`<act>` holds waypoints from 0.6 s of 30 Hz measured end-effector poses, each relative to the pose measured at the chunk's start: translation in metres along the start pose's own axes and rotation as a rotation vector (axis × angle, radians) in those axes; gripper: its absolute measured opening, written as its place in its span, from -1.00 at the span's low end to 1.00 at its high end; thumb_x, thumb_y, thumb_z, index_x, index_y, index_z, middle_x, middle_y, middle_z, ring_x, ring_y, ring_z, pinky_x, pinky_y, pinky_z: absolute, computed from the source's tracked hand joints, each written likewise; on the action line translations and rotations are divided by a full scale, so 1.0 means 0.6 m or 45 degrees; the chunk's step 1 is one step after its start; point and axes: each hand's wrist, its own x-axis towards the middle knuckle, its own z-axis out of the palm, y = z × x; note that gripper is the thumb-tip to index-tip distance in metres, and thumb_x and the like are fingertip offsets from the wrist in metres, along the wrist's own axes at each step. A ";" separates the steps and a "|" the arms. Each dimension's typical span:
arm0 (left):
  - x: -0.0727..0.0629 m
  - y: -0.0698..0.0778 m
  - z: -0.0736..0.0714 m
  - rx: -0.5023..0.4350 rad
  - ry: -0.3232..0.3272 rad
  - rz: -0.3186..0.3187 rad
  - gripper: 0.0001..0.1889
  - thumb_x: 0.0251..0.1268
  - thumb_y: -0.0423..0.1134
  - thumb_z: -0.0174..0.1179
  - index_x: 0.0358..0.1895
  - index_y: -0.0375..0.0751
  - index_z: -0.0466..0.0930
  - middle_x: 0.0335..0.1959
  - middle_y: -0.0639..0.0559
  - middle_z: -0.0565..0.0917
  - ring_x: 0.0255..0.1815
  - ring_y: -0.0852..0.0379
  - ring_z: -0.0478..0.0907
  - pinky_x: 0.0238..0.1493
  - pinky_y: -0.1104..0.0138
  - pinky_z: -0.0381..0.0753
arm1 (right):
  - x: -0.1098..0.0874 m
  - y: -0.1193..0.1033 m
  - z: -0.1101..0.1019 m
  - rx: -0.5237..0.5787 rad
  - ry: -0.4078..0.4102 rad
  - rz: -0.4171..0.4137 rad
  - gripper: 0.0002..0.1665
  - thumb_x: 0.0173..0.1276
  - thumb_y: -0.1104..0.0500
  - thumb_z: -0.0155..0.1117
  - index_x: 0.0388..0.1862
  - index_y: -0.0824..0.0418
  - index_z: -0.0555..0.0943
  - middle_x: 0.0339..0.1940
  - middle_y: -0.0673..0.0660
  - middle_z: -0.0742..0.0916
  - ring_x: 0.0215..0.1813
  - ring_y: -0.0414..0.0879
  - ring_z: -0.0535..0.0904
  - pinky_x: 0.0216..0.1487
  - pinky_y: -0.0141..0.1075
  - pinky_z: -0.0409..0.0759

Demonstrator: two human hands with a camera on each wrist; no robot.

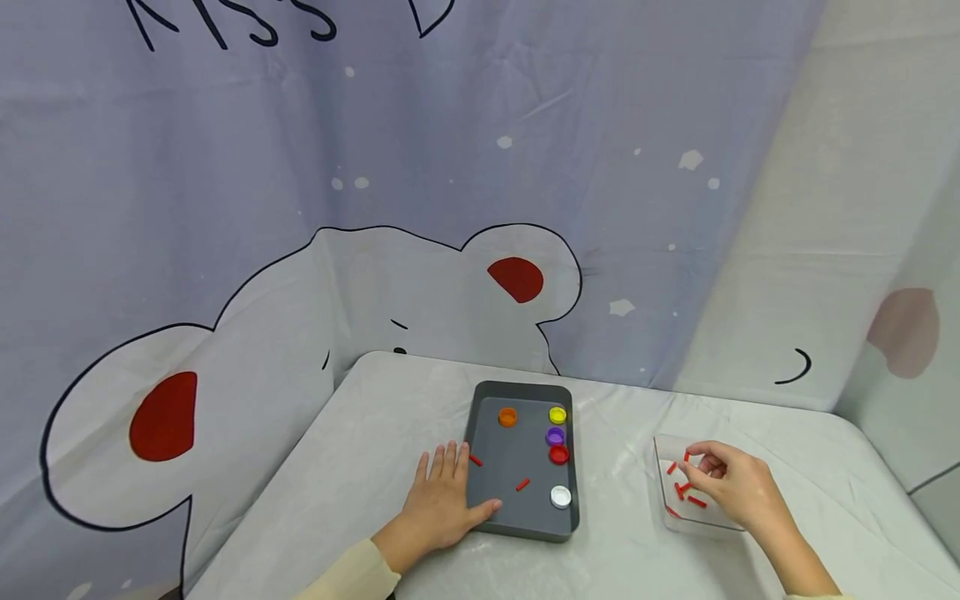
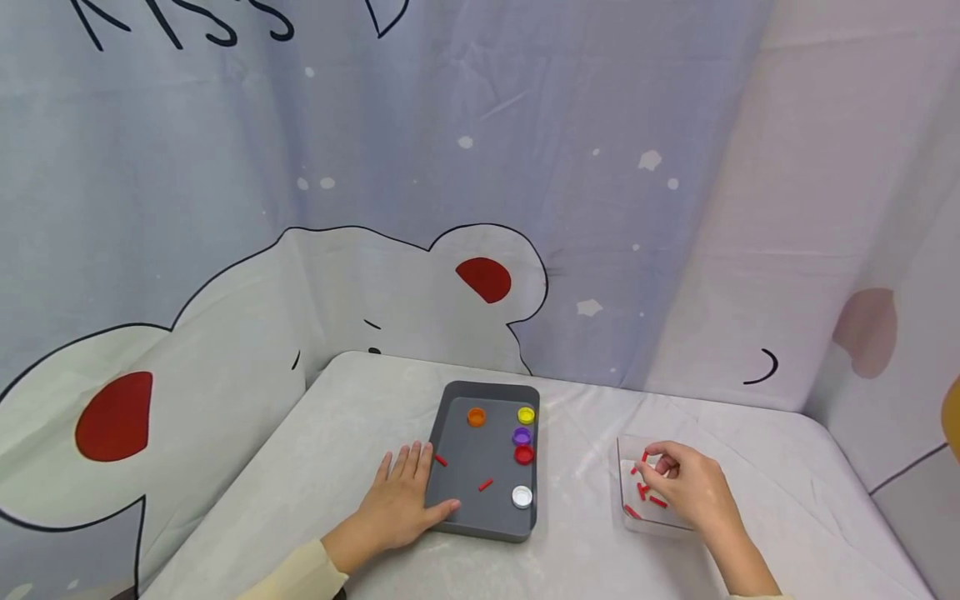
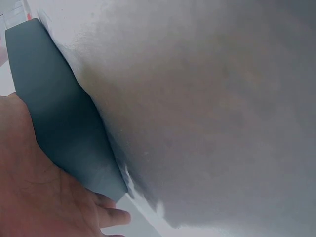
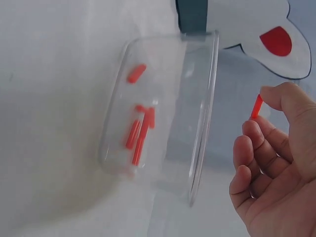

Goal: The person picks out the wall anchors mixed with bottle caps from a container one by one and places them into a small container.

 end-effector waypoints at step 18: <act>-0.003 0.002 -0.004 -0.007 -0.015 -0.017 0.12 0.30 0.52 -0.06 0.60 -0.36 0.01 0.61 -0.31 0.08 0.63 -0.29 -0.04 0.55 -0.21 -0.19 | 0.012 0.039 -0.001 -0.029 -0.011 -0.005 -0.67 0.32 -0.04 0.44 -0.10 0.16 0.74 -0.45 -0.11 0.68 -0.42 -0.39 0.48 -0.36 -0.35 0.45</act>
